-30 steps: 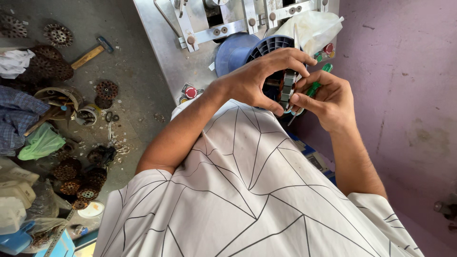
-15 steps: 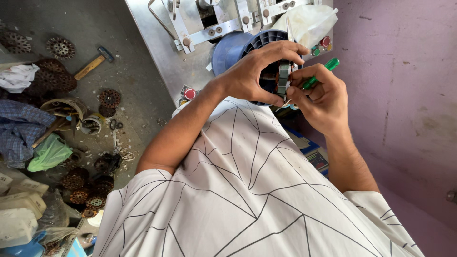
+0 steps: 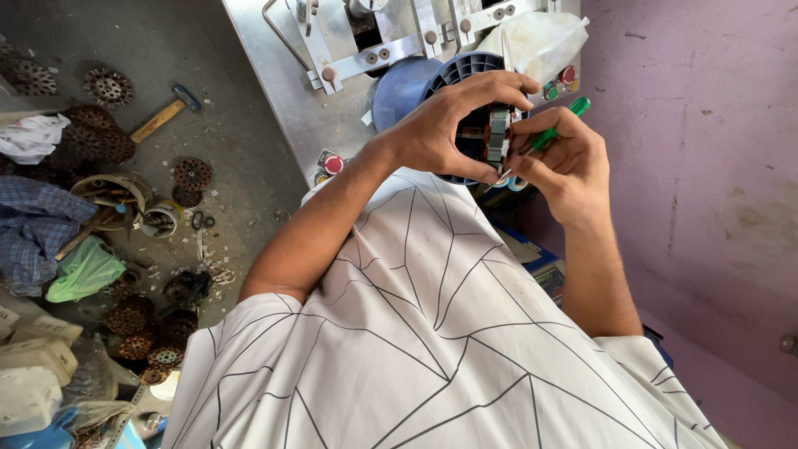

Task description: The person uses a green-handled screwdriver to adjust and tighten components on a motor stator with copper windings. They repeatedly rotate the stator and use the screwdriver to manipulate internal parts, occasionally using pliers to adjust small elements.

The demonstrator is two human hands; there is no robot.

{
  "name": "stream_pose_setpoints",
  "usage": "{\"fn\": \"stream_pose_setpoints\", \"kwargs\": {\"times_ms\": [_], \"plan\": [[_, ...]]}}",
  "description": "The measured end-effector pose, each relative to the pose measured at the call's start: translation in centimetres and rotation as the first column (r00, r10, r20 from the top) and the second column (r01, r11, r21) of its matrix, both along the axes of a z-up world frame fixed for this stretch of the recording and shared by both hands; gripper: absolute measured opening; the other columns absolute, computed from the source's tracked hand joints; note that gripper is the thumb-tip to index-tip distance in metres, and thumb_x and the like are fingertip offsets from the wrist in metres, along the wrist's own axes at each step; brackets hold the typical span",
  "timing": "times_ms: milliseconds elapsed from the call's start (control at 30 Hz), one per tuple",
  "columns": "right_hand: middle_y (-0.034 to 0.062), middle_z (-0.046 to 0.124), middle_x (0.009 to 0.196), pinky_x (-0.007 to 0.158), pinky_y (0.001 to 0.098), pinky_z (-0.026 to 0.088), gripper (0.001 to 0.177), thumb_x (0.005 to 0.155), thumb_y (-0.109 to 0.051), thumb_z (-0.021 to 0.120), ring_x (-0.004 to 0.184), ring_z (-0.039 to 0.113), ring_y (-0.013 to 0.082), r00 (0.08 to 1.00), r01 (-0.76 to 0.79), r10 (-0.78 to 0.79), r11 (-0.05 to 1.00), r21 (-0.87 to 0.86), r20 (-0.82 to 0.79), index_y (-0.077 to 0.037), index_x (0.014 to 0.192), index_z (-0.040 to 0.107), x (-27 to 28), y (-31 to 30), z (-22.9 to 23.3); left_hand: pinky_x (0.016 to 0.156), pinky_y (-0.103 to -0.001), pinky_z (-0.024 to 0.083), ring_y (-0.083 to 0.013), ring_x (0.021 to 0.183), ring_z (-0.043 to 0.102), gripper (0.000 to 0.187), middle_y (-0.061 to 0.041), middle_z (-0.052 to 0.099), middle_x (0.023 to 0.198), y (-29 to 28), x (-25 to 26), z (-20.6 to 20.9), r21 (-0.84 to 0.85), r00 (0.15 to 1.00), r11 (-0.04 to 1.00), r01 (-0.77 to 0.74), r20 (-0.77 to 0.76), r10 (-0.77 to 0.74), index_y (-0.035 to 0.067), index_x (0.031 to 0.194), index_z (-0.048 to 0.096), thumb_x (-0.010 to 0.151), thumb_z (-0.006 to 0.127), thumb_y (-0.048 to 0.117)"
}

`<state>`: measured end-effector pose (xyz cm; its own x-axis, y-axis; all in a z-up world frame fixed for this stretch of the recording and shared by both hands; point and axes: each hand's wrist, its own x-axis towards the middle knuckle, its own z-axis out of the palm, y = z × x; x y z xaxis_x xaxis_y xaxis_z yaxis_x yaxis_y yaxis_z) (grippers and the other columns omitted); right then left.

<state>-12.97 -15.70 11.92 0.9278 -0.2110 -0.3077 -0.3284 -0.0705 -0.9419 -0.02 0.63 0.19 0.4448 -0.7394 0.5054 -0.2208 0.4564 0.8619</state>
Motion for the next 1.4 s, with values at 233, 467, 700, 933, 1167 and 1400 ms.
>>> {"fn": "stream_pose_setpoints", "kwargs": {"times_ms": [233,467,700,933,1167,1400], "plan": [[0.0149,0.070,0.094,0.069,0.0267,0.063,0.019,0.091,0.008,0.079,0.079,0.073,0.0156,0.998,-0.041,0.044,0.996,0.074,-0.037,0.003,0.098,0.062,1.3,-1.6,-0.9,0.131,-0.045,0.041,-0.0267,0.151,0.048,0.083,-0.005,0.048,0.159,-0.3,-0.1,-0.6,0.008,0.999,1.000,0.026,-0.035,-0.026,0.017,0.141,0.057,0.074,0.104,0.028],[0.0144,0.067,0.075,0.046,0.0268,0.056,0.022,0.088,0.009,0.079,0.056,0.067,0.0167,0.981,-0.077,0.079,0.997,0.020,-0.176,0.001,0.085,0.059,2.7,-2.1,-0.6,0.134,-0.048,0.035,-0.0299,0.158,0.038,0.087,-0.005,0.039,0.167,-0.4,-0.1,-0.9,0.023,1.000,1.000,0.019,0.014,-0.019,0.017,0.143,0.055,0.071,0.105,0.027],[0.0141,0.068,0.076,0.043,0.0273,0.055,0.020,0.087,0.006,0.080,0.055,0.067,0.0167,0.978,-0.126,0.132,0.991,0.043,-0.164,0.001,0.086,0.061,3.1,-2.7,-0.5,0.134,-0.048,0.036,-0.0297,0.158,0.038,0.089,-0.006,0.038,0.167,-0.3,-0.1,-0.7,0.040,0.999,0.999,0.036,-0.019,-0.035,0.018,0.143,0.056,0.070,0.106,0.028],[0.0136,0.068,0.075,0.039,0.0277,0.054,0.021,0.086,0.003,0.081,0.054,0.067,0.0171,0.979,-0.066,0.079,0.995,0.076,-0.186,0.001,0.081,0.061,2.4,-2.4,-1.3,0.135,-0.049,0.034,-0.0314,0.160,0.036,0.086,-0.008,0.037,0.168,0.2,-0.1,-0.4,0.001,0.998,0.998,0.055,-0.041,-0.055,0.019,0.143,0.056,0.073,0.106,0.026],[0.0143,0.069,0.075,0.041,0.0270,0.053,0.021,0.088,0.002,0.081,0.055,0.067,0.0164,0.972,-0.147,0.134,0.987,-0.057,-0.193,0.001,0.081,0.061,2.7,-2.2,-0.5,0.135,-0.048,0.035,-0.0315,0.159,0.036,0.085,-0.004,0.042,0.166,0.0,-0.1,-0.5,0.013,0.998,0.999,0.053,-0.026,-0.052,0.018,0.139,0.057,0.068,0.104,0.024],[0.0145,0.070,0.080,0.054,0.0287,0.062,0.014,0.093,0.003,0.077,0.066,0.073,0.0177,0.997,-0.033,0.029,0.999,-0.040,-0.078,0.002,0.093,0.063,0.1,-1.2,-0.9,0.132,-0.044,0.039,-0.0266,0.151,0.045,0.075,-0.005,0.046,0.163,0.3,-0.1,0.4,-0.010,0.998,0.999,0.050,-0.023,-0.051,0.016,0.140,0.058,0.078,0.101,0.022]]}}
